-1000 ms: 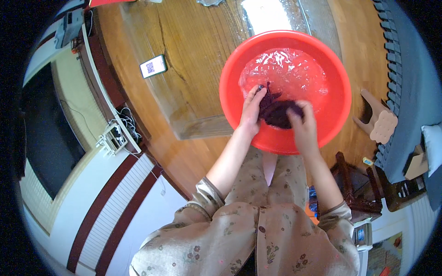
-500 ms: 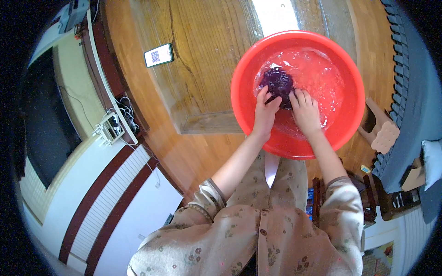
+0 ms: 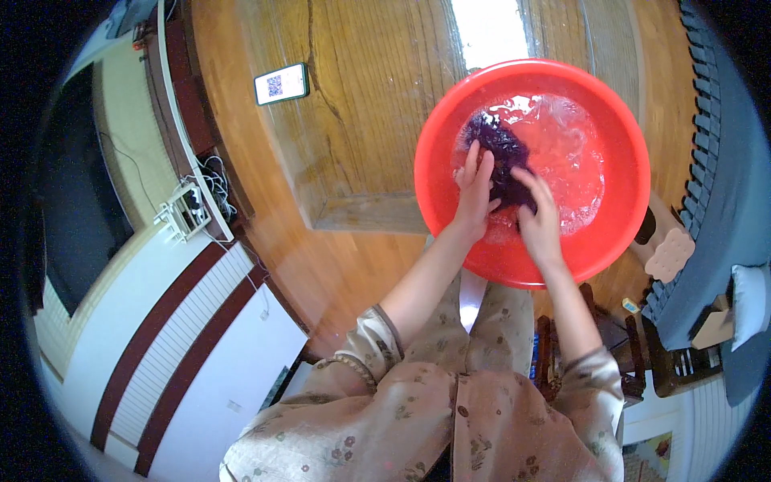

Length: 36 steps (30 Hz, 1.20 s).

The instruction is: The person wipes down a wooden table with a cloth, washes and wrings the cloth in a water basin, and wipes vertical partition pillars. They then rinse and wring the cloth in the basin again before wiping down a decorative wall panel with the cloth.

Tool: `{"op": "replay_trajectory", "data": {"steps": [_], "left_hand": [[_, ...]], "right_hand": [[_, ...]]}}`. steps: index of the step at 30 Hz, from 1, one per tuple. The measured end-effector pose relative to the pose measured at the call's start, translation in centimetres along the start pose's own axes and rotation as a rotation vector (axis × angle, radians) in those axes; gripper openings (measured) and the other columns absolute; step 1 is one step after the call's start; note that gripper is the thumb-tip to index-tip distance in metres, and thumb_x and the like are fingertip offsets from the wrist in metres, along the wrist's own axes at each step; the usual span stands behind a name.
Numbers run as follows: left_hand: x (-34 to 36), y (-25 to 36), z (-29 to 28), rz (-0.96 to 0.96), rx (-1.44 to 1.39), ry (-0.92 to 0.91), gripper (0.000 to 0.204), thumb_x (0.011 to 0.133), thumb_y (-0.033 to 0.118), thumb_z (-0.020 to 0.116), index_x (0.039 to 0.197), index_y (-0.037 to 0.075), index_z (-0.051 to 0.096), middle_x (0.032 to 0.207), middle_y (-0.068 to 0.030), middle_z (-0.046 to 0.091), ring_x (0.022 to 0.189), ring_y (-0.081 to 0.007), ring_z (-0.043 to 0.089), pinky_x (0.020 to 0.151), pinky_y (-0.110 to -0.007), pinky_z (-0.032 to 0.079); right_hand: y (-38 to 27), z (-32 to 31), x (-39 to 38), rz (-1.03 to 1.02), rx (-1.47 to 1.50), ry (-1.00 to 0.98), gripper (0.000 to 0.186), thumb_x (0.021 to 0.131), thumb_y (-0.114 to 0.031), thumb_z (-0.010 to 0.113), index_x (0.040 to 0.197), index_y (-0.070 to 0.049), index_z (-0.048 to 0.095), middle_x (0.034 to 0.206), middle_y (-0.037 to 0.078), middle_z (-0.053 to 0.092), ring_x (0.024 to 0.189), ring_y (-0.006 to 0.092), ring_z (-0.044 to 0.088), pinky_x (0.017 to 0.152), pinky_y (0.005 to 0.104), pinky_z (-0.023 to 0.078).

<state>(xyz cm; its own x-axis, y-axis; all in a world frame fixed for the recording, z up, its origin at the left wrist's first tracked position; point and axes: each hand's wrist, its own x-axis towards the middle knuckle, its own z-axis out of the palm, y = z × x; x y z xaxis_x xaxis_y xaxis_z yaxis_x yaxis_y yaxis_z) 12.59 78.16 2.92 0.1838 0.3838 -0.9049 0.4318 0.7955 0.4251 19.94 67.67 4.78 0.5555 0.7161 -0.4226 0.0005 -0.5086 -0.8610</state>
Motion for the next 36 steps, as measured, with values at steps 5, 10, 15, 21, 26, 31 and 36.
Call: {"op": "replay_trajectory", "data": {"steps": [5,10,15,21,26,31,36], "left_hand": [[0.9,0.4,-0.7,-0.118,-0.584,-0.434,0.053,0.092,0.042,0.046,0.137,0.018,0.031,0.121,-0.0034,0.043,0.097,-0.0161,0.048,0.079,-0.030,0.043],[-1.1,-0.4,1.1,-0.038,-0.408,-0.270,0.031,0.089,0.037,0.054,0.092,0.007,0.060,0.075,0.0018,0.053,0.059,-0.0069,0.048,0.053,-0.023,0.040],[-3.2,-1.1,2.0,0.053,-0.420,-0.107,0.028,0.094,0.030,0.045,0.072,0.014,0.048,0.068,0.0042,0.044,0.064,-0.0054,0.042,0.060,-0.023,0.037],[-1.4,-1.6,0.9,0.550,-0.052,0.115,0.026,0.094,0.024,0.048,0.102,0.000,0.051,0.097,-0.0101,0.052,0.095,-0.0189,0.048,0.085,-0.031,0.039],[-0.8,-2.4,-0.1,0.340,0.035,-0.135,0.062,0.088,0.024,0.056,0.140,0.010,0.025,0.128,-0.0160,0.032,0.109,-0.0225,0.044,0.096,-0.033,0.035],[-1.9,-0.5,-1.8,0.366,0.049,-0.074,0.054,0.087,0.010,0.055,0.136,0.006,0.032,0.129,-0.0109,0.035,0.113,-0.0172,0.042,0.097,-0.030,0.035],[-2.7,2.1,-1.7,0.027,0.024,-0.123,0.058,0.089,0.033,0.052,0.140,0.029,0.024,0.144,-0.0040,0.022,0.131,-0.0232,0.021,0.096,-0.059,0.022]], "right_hand": [[-7.4,1.0,-3.8,-0.095,0.036,0.019,0.031,0.070,0.003,0.063,0.100,-0.003,0.058,0.098,0.012,0.054,0.099,0.0269,0.052,0.087,0.0319,0.040],[-6.2,1.6,-3.5,-0.061,-0.245,0.163,0.013,0.074,-0.007,0.069,0.082,-0.004,0.058,0.076,0.009,0.054,0.067,0.0257,0.056,0.060,0.0341,0.045],[-3.7,1.0,-0.8,-0.082,-0.420,0.307,0.018,0.088,-0.020,0.054,0.079,-0.005,0.057,0.076,0.012,0.056,0.066,0.0307,0.057,0.056,0.0366,0.044],[-1.0,-2.7,3.0,0.141,-0.632,0.278,0.033,0.090,-0.036,0.050,0.118,-0.018,0.053,0.105,0.012,0.049,0.092,0.0303,0.056,0.073,0.0393,0.047],[1.9,-0.9,1.1,-0.043,-1.087,0.041,0.090,0.062,-0.053,0.071,0.139,-0.024,0.031,0.138,0.014,0.033,0.127,0.0378,0.028,0.105,0.0560,0.017],[3.5,-0.7,1.5,-0.214,-1.071,-0.084,0.059,0.064,-0.025,0.071,0.117,-0.013,0.049,0.117,0.005,0.048,0.118,0.0257,0.039,0.107,0.0514,0.019],[-0.8,-1.2,-0.5,-0.034,-0.802,0.201,0.040,0.063,0.001,0.063,0.100,-0.014,0.058,0.115,0.005,0.047,0.117,0.0280,0.038,0.106,0.0487,0.024]]}}
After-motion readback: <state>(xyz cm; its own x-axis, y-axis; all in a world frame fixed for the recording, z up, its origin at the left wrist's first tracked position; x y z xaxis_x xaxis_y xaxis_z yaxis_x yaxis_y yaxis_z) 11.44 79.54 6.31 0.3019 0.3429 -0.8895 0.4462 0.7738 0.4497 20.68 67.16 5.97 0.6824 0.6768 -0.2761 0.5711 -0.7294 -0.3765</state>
